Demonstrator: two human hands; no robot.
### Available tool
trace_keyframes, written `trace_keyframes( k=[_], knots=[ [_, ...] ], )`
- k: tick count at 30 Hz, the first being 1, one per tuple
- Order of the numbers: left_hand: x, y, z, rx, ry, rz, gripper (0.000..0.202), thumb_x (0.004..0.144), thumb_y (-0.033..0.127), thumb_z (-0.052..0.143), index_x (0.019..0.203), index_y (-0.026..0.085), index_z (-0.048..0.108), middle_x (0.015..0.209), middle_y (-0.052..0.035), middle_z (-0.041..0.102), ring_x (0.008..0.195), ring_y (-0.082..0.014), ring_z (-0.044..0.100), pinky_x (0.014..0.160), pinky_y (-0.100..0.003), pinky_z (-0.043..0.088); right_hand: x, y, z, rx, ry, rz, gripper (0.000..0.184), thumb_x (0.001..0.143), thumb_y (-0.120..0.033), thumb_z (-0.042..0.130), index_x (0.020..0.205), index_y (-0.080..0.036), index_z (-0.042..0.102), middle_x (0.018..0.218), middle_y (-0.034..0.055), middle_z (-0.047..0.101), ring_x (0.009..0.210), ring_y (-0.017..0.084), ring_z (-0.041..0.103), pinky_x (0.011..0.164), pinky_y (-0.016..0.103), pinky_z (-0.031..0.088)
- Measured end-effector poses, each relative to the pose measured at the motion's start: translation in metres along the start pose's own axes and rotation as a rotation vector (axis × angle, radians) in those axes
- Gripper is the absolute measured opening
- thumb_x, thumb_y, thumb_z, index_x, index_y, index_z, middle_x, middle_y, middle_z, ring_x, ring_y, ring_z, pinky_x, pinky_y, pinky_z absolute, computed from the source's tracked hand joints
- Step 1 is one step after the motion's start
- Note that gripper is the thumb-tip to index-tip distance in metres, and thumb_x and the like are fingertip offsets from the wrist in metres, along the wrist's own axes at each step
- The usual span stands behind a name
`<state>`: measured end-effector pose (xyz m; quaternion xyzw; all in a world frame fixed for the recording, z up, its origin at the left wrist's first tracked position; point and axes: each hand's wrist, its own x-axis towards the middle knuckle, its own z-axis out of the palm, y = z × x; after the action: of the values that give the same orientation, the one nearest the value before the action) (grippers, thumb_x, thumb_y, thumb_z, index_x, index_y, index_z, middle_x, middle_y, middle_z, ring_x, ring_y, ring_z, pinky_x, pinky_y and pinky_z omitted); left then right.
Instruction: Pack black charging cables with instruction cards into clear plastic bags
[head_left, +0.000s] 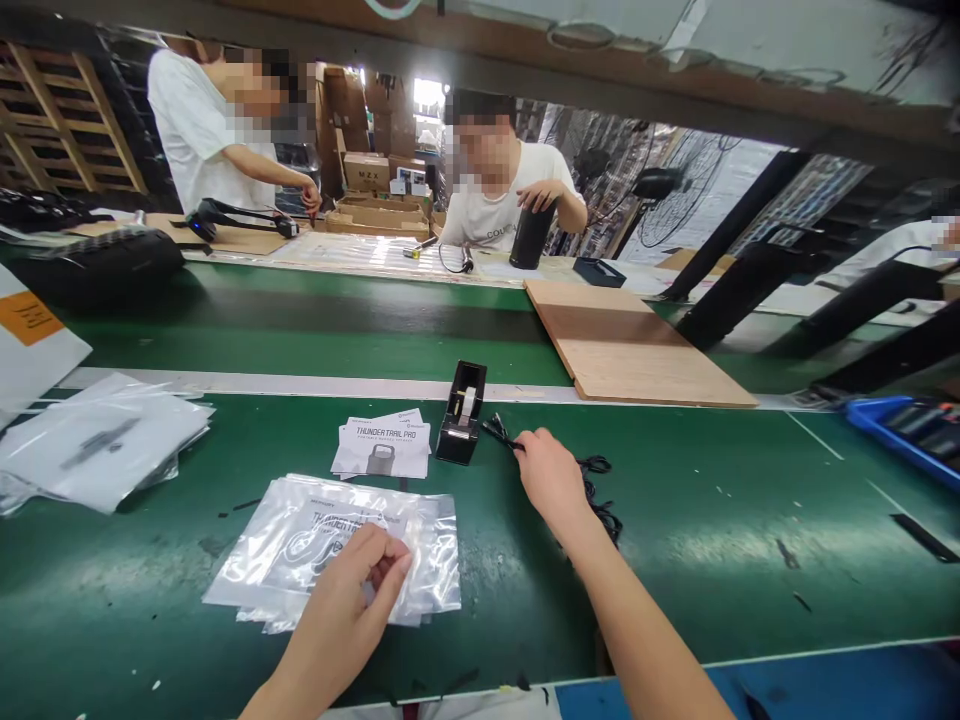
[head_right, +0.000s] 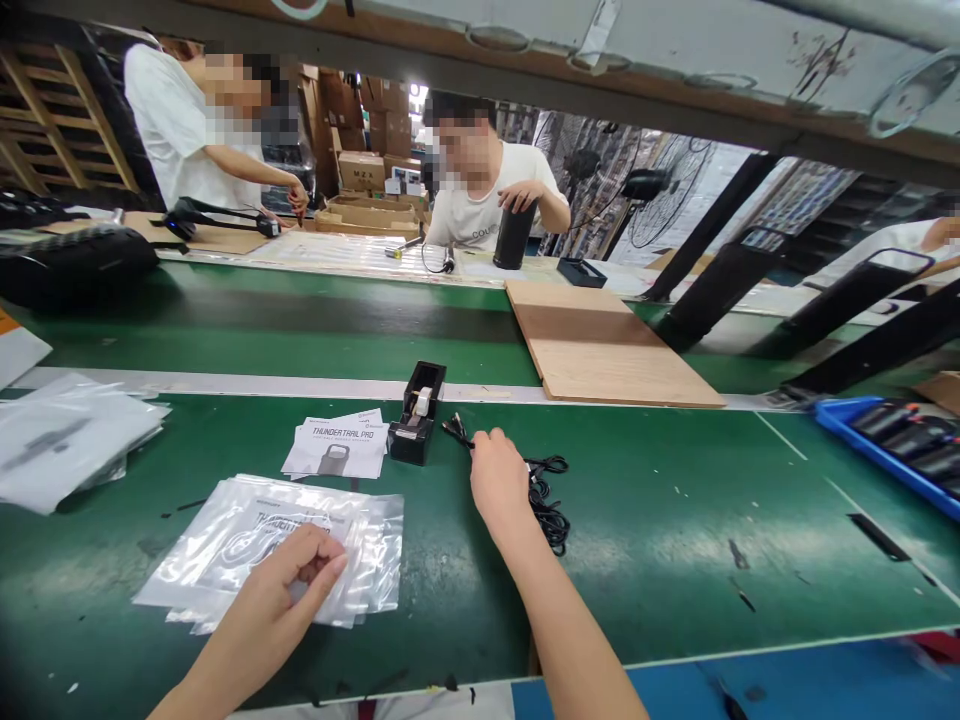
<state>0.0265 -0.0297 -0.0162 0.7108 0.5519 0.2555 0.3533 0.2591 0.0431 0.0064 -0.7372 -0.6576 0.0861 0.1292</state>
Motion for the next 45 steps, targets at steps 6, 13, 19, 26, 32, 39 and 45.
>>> trace_keyframes(
  k=[6, 13, 19, 26, 32, 39, 45],
  knots=[
    [0.001, 0.0, 0.002, 0.003, -0.031, 0.0, 0.023, 0.087, 0.032, 0.035, 0.071, 0.022, 0.048, 0.074, -0.0017, 0.05, 0.065, -0.0156, 0.049, 0.06, -0.027, 0.042, -0.07, -0.009, 0.004, 0.575, -0.309, -0.097, 0.022, 0.086, -0.025, 0.042, 0.086, -0.021, 0.064, 0.075, 0.0011, 0.057, 0.065, 0.014, 0.058, 0.06, 0.023, 0.044],
    [0.003, -0.006, 0.003, -0.139, -0.012, -0.009, 0.019, 0.087, 0.032, 0.038, 0.076, 0.022, 0.049, 0.08, -0.0016, 0.049, 0.076, -0.0161, 0.05, 0.068, -0.027, 0.043, -0.097, -0.031, 0.022, 0.568, -0.377, -0.206, 0.025, 0.084, -0.015, 0.043, 0.078, -0.022, 0.066, 0.069, 0.0001, 0.055, 0.066, 0.014, 0.056, 0.058, 0.022, 0.039],
    [-0.003, -0.002, 0.0, -0.177, 0.049, -0.024, 0.019, 0.084, 0.035, 0.043, 0.077, 0.022, 0.055, 0.09, -0.0037, 0.051, 0.077, -0.0164, 0.052, 0.068, -0.028, 0.045, -0.088, -0.036, 0.017, 0.271, -0.229, -0.42, 0.023, 0.085, -0.012, 0.044, 0.091, -0.022, 0.064, 0.078, 0.0022, 0.055, 0.067, 0.014, 0.054, 0.059, 0.021, 0.039],
    [-0.007, 0.01, 0.0, -0.089, 0.175, 0.042, 0.017, 0.081, 0.033, 0.048, 0.074, 0.023, 0.06, 0.1, -0.0058, 0.049, 0.093, -0.0208, 0.05, 0.075, -0.031, 0.044, -0.082, -0.064, 0.031, 0.468, -0.162, -0.333, 0.01, 0.081, -0.017, 0.051, 0.076, -0.018, 0.06, 0.07, 0.0013, 0.061, 0.062, 0.014, 0.057, 0.056, 0.022, 0.039],
    [0.0, 0.015, -0.028, -0.176, 0.335, -0.014, 0.02, 0.08, 0.039, 0.049, 0.074, 0.022, 0.057, 0.101, -0.0046, 0.049, 0.096, -0.0214, 0.049, 0.075, -0.031, 0.041, -0.061, -0.086, 0.005, 0.935, -0.567, -0.313, 0.036, 0.088, -0.041, 0.037, 0.082, -0.018, 0.064, 0.051, -0.0057, 0.048, 0.039, 0.006, 0.039, 0.041, 0.017, 0.029],
    [0.004, 0.016, -0.058, -0.596, 0.403, 0.051, 0.048, 0.07, 0.06, 0.052, 0.104, 0.026, 0.049, 0.121, -0.0054, 0.047, 0.114, -0.0257, 0.042, 0.093, -0.035, 0.034, -0.026, -0.121, -0.069, 0.838, -0.519, -0.79, 0.012, 0.079, -0.023, 0.058, 0.071, -0.016, 0.063, 0.065, -0.0043, 0.058, 0.056, 0.006, 0.044, 0.053, 0.016, 0.034],
    [-0.002, 0.011, -0.056, -0.925, -0.12, -0.015, 0.074, 0.055, 0.059, 0.067, 0.116, 0.022, 0.048, 0.102, -0.0069, 0.06, 0.095, -0.0247, 0.054, 0.076, -0.031, 0.044, -0.021, -0.122, -0.105, 0.71, -0.735, -1.004, 0.007, 0.076, -0.02, 0.062, 0.073, -0.014, 0.064, 0.065, -0.0033, 0.057, 0.054, 0.006, 0.045, 0.05, 0.016, 0.036]
  ],
)
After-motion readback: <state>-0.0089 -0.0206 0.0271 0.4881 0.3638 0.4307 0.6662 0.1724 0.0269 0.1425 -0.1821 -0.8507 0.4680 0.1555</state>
